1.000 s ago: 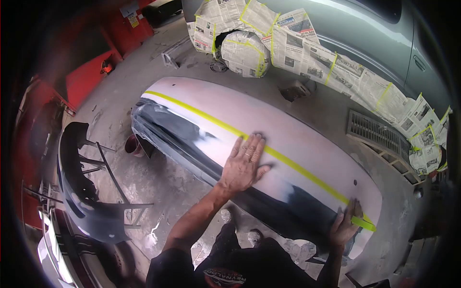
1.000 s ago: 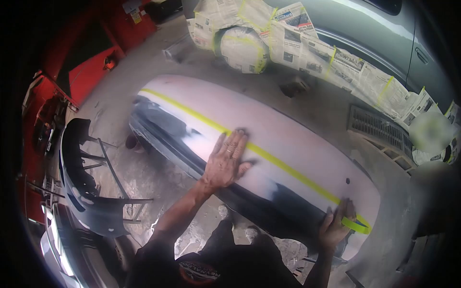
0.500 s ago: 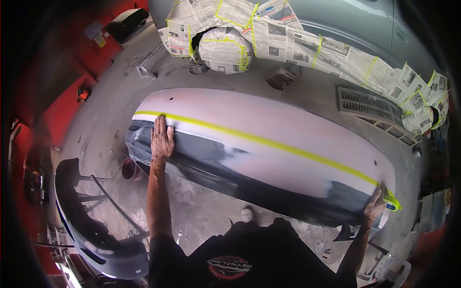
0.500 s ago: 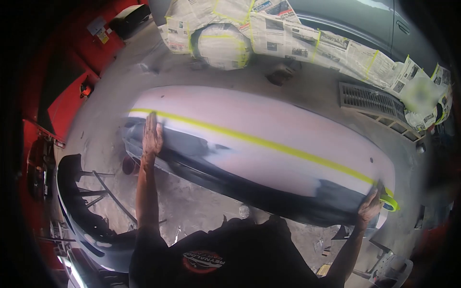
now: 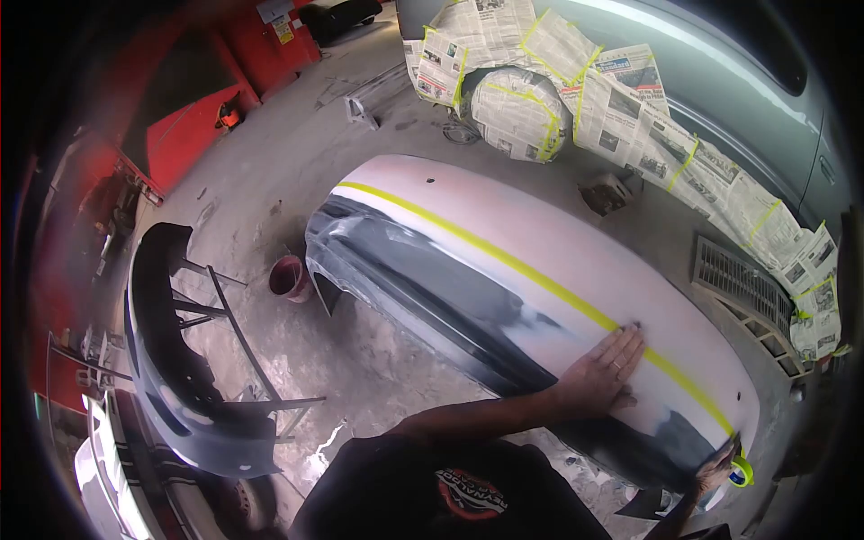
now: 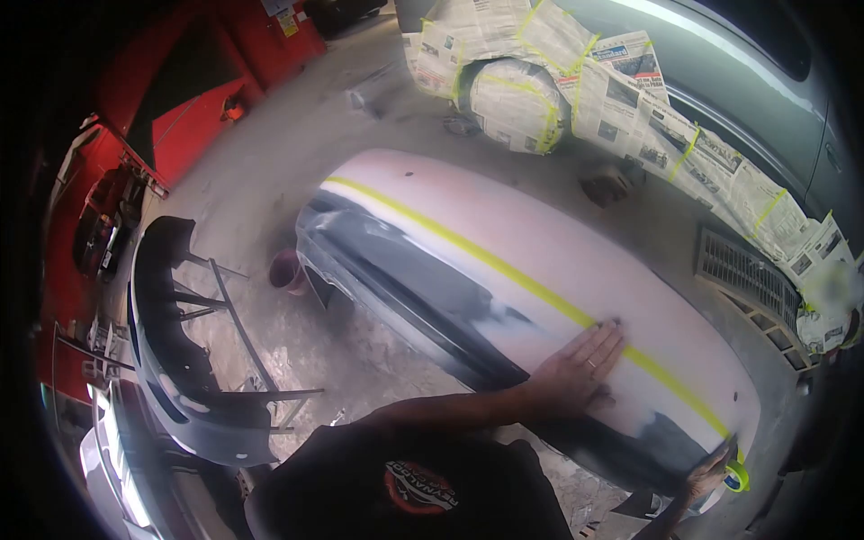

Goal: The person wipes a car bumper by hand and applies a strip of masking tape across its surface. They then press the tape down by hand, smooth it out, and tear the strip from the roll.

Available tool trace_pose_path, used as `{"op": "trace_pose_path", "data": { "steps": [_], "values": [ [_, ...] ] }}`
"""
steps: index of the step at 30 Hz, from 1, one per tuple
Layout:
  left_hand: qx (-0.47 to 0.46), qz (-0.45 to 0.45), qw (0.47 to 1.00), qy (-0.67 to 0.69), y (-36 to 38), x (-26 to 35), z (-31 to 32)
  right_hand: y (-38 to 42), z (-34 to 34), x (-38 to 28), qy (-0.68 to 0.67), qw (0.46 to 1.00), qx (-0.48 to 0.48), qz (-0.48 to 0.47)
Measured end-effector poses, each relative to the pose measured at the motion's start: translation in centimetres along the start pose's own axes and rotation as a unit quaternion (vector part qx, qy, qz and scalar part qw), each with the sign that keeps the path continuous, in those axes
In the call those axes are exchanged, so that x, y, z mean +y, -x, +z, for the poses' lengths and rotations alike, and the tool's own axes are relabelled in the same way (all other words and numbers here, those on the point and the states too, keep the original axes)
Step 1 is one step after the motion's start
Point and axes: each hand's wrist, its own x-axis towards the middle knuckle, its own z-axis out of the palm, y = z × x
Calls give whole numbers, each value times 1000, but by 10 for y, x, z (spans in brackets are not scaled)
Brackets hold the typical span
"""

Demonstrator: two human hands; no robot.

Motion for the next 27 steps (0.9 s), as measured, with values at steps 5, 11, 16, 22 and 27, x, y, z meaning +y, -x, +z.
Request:
{"op": "trace_pose_path", "data": {
  "steps": [5,11,16,22,27],
  "values": [
    [-17,32,999,9,9,-18,-15,-2,19,29,39,991,69,-110],
    [25,-189,970,-150,62,-119,-99,-1,24,42,81,985,70,-136],
    [65,-279,941,-179,105,-203,-148,-9,30,50,-4,991,69,-117],
    [50,-401,897,-180,141,-296,-206,1,6,17,4,998,36,-60],
    [30,-321,921,-217,141,-300,-196,2,3,0,-19,995,50,-88]
  ]
}}
